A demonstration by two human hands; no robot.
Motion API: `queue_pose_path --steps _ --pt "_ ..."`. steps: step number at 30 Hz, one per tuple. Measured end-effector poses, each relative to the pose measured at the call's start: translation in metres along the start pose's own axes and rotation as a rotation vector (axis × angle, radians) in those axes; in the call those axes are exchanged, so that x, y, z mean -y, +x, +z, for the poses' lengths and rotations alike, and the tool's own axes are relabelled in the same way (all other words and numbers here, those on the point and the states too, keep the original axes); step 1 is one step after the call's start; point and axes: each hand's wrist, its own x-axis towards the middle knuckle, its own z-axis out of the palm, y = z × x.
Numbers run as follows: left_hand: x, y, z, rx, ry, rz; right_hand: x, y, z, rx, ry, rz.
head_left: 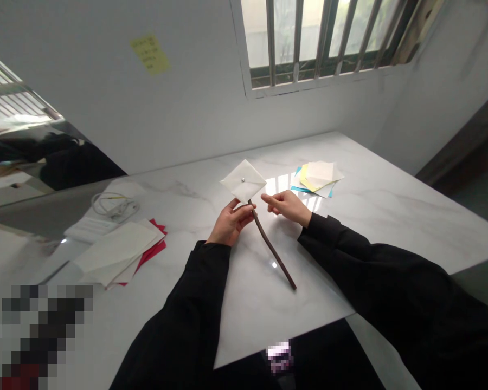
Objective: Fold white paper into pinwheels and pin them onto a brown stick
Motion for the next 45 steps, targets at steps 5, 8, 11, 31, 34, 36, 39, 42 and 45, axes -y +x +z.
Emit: queue_pose_path --steps 5,8,11,31,34,36,39,42,45 --pt "0.0 -0.001 0.0 -0.023 0.028 -0.015 -0.006 0.009 -0.015 -0.289 0.049 -0.074" --pt "0.001 -0.001 0.001 -0.03 0.027 -0.017 -0.004 0.009 -0.017 -0.269 0.082 -0.111" --pt "0.0 -0.002 0.001 -0.04 0.054 -0.011 0.001 0.005 -0.014 -0.171 0.036 -0.121" --pt "0.0 -0.002 0.0 -0.039 0.114 -0.001 0.0 0.008 -0.008 0.03 0.168 -0.044" --pt "-0.001 -0.002 0.0 -0.034 0.115 -0.001 0.001 0.009 -0.009 -0.097 0.095 -0.063" --pt "-0.001 -0.002 -0.001 -0.03 0.116 0.0 0.001 0.008 -0.011 -0.176 0.01 -0.079" --pt "0.0 -0.002 -0.001 -0.023 0.131 0.002 0.003 0.003 -0.014 -0.257 -0.173 -0.155" --pt "0.001 -0.001 -0.001 0.007 0.18 -0.002 0.006 -0.001 -0.017 -0.325 -0.394 -0.215" --pt "0.003 0.0 -0.002 0.044 0.218 -0.01 0.006 -0.001 -0.021 -0.32 -0.523 -0.207"
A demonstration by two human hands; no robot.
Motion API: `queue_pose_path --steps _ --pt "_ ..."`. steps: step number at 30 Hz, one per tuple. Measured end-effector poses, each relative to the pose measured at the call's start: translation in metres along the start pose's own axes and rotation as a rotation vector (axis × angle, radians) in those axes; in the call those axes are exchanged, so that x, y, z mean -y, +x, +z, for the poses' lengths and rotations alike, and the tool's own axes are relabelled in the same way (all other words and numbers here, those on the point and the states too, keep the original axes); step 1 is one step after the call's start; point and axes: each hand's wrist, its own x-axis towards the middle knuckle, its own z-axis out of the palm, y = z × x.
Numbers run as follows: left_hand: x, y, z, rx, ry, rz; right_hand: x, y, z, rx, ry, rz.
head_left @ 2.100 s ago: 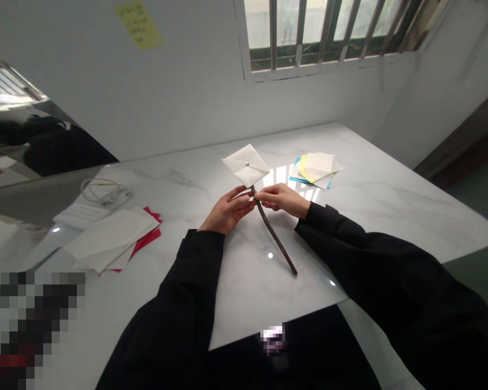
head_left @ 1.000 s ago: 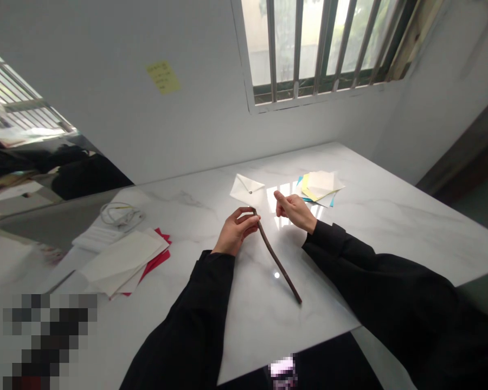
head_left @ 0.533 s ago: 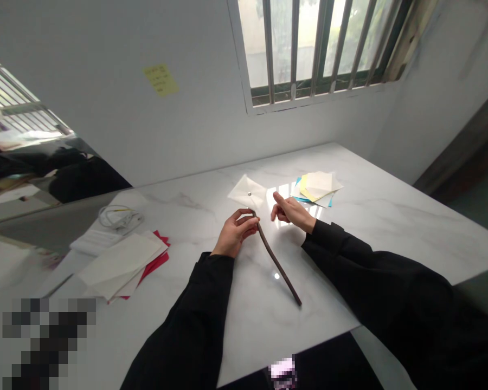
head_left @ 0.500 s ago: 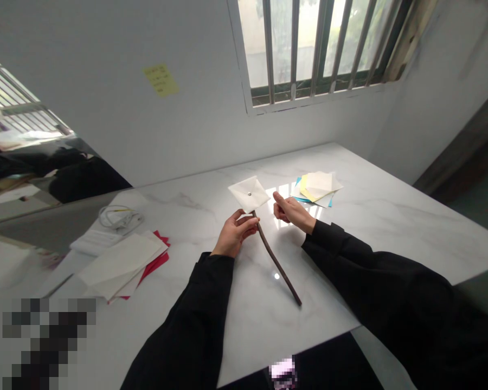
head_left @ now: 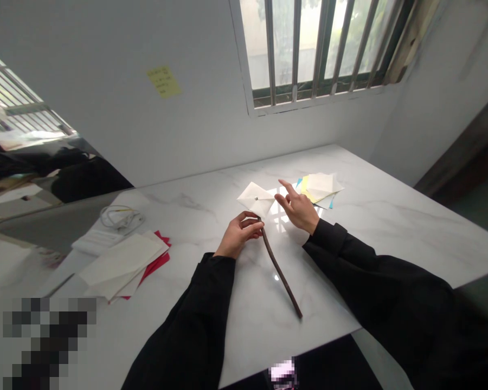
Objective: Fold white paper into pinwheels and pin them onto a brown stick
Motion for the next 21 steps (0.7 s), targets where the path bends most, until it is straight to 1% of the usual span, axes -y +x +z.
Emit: queue_pose_path --steps 3,4,6,9,10,12,15,18,21 --pt "0.0005 0.0005 -0.0013 0.009 0.013 0.007 -0.0051 0.0043 -0.0023 0.092 -0.049 0.053" --pt "0.0005 0.0008 -0.0019 0.005 0.015 0.01 -0.0067 0.0056 -0.0028 0.104 -0.052 0.08" --pt "0.0006 0.0014 -0.0028 -0.005 0.011 0.009 -0.0088 0.0071 -0.003 0.082 -0.04 0.103" --pt "0.0005 0.002 -0.0032 -0.009 0.01 0.006 -0.0093 0.0068 -0.0017 0.02 -0.013 0.052" --pt "0.0005 0.002 -0.0031 -0.008 0.013 0.006 -0.0091 0.0063 -0.001 0.017 -0.001 0.029" --pt "0.0002 0.0019 -0.0026 -0.006 0.023 0.012 -0.0087 0.0055 0.0004 0.05 0.025 -0.001" --pt "-0.0004 0.0012 -0.002 -0.008 0.034 0.017 -0.0081 0.0052 0.0014 0.106 0.055 0.022" --pt "-0.001 0.0001 -0.0017 -0.011 0.035 0.012 -0.0077 0.0054 0.0004 0.069 0.077 0.051" --pt "-0.0018 -0.0007 -0.0012 -0.015 0.032 0.015 -0.0074 0.0055 -0.0013 0.034 0.1 0.002"
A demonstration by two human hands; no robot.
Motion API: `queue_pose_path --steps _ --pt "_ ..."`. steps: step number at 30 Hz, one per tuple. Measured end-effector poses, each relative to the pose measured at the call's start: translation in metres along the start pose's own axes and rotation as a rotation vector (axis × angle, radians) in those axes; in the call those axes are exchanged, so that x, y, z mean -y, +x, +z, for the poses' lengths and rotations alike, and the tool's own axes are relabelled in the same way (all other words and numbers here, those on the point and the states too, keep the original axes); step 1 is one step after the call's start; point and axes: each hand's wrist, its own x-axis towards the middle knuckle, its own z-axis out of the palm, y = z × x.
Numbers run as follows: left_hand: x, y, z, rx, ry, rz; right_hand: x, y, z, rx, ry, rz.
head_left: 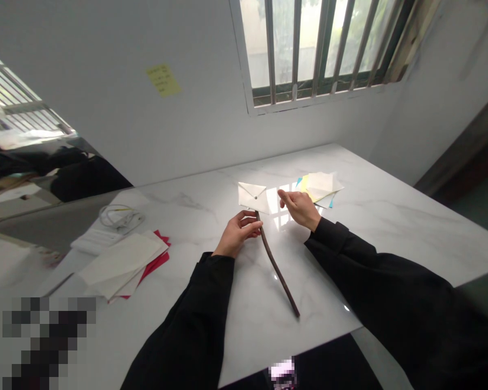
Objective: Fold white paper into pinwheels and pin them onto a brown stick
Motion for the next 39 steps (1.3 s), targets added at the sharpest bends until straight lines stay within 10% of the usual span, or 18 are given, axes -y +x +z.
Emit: queue_pose_path --steps 5,11,28,39 --pt "-0.001 0.0 0.001 -0.005 0.005 0.008 0.003 -0.001 0.002 0.055 0.059 0.043" --pt "0.0 0.0 0.0 -0.024 0.008 0.02 0.012 -0.004 0.007 0.434 0.494 0.26" --pt "-0.002 -0.002 0.001 0.047 0.035 -0.02 0.003 -0.004 0.0 0.032 -0.028 0.022" --pt "-0.005 -0.003 0.002 0.054 0.026 -0.035 -0.006 0.002 -0.006 0.107 -0.164 0.138"
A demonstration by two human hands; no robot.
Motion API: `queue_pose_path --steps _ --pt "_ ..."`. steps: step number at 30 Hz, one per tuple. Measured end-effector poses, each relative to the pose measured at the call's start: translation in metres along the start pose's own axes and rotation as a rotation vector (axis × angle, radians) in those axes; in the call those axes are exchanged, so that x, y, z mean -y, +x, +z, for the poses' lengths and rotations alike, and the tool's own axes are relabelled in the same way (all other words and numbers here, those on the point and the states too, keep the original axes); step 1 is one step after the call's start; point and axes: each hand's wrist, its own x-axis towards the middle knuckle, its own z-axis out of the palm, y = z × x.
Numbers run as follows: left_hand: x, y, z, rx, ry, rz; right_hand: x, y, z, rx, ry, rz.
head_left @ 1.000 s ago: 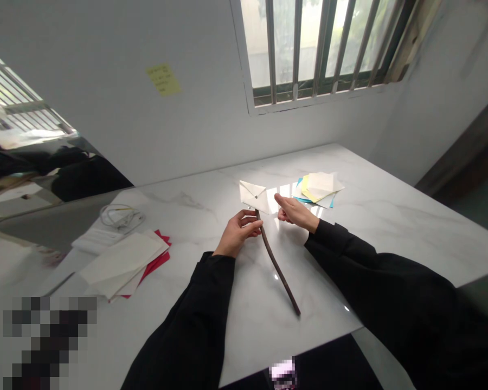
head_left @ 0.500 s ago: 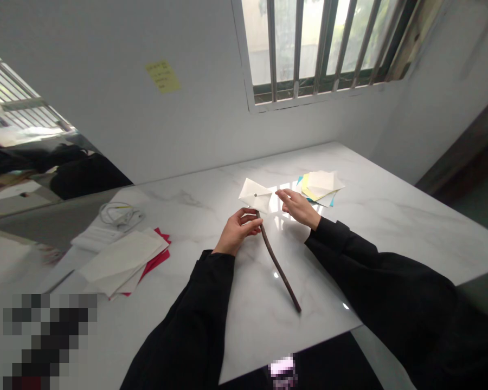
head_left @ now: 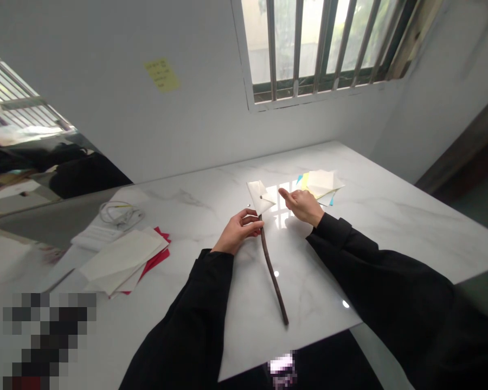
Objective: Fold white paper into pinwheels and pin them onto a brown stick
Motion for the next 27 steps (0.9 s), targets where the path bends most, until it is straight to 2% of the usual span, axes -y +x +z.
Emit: queue_pose_path --steps 3,5,7,11,13,18,21,27 --pt "0.0 0.001 0.0 -0.03 -0.061 -0.001 -0.002 0.001 0.002 0.003 0.063 -0.026" --pt "0.0 0.002 0.0 -0.065 -0.118 0.006 -0.001 0.0 0.005 0.061 0.129 -0.035" --pt "-0.001 0.003 0.0 -0.094 -0.166 0.024 0.003 -0.002 0.008 0.218 0.263 -0.05" --pt "0.0 0.003 -0.001 -0.114 -0.199 0.067 0.019 -0.013 0.011 0.662 0.564 -0.098" --pt "0.0 0.003 -0.001 -0.116 -0.202 0.079 0.027 -0.02 0.012 0.792 0.637 -0.127" --pt "0.0 0.004 -0.001 -0.107 -0.206 0.058 0.032 -0.025 0.011 0.844 0.671 -0.127" --pt "-0.001 0.006 -0.004 -0.143 -0.261 0.046 0.029 -0.023 0.01 0.869 0.66 -0.131" --pt "-0.001 0.01 -0.012 -0.23 -0.375 0.14 0.028 -0.023 0.01 0.96 0.595 -0.171"
